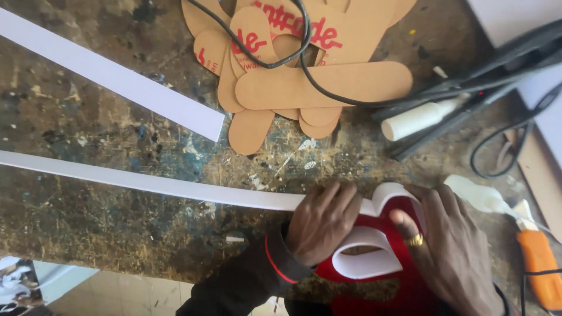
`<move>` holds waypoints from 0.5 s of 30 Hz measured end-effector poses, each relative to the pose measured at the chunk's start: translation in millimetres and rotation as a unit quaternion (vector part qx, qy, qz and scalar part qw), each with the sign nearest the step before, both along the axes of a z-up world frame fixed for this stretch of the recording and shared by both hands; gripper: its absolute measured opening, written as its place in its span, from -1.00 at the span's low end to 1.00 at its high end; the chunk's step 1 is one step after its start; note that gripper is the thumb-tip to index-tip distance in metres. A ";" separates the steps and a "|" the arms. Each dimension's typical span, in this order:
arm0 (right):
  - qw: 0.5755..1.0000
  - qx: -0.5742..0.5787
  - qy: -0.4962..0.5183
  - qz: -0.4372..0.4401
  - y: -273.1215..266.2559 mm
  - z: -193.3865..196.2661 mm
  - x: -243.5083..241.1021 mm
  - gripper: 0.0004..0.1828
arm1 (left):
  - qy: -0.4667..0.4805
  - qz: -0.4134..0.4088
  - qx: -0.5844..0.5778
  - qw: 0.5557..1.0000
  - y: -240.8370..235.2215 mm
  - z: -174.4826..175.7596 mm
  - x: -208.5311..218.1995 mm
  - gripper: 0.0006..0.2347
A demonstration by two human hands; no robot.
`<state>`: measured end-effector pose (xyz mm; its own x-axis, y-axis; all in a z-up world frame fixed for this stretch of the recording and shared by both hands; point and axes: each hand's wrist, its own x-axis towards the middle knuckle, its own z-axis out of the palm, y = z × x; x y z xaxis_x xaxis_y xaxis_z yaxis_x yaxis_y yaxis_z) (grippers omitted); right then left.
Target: Gluing a white plastic strip to the edge of a red acrylic letter and using heating pliers to bend the strip around corners.
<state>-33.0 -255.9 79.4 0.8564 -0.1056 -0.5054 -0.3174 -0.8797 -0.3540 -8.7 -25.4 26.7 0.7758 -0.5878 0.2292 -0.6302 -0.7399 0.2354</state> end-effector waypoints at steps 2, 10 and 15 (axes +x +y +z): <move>0.998 0.006 0.006 0.058 -5.8 -8.1 2.2 -0.17 | -0.007 0.001 0.016 1.000 -1.0 11.4 7.4 -0.95; 0.989 -0.040 -0.036 0.140 -18.3 -39.1 -0.9 -0.09 | 0.012 0.023 0.022 0.999 -1.9 26.7 24.2 -0.82; 0.973 -0.050 -0.105 0.197 -21.6 -39.5 4.2 -0.15 | 0.026 0.021 0.007 0.999 -3.0 24.9 24.3 -0.80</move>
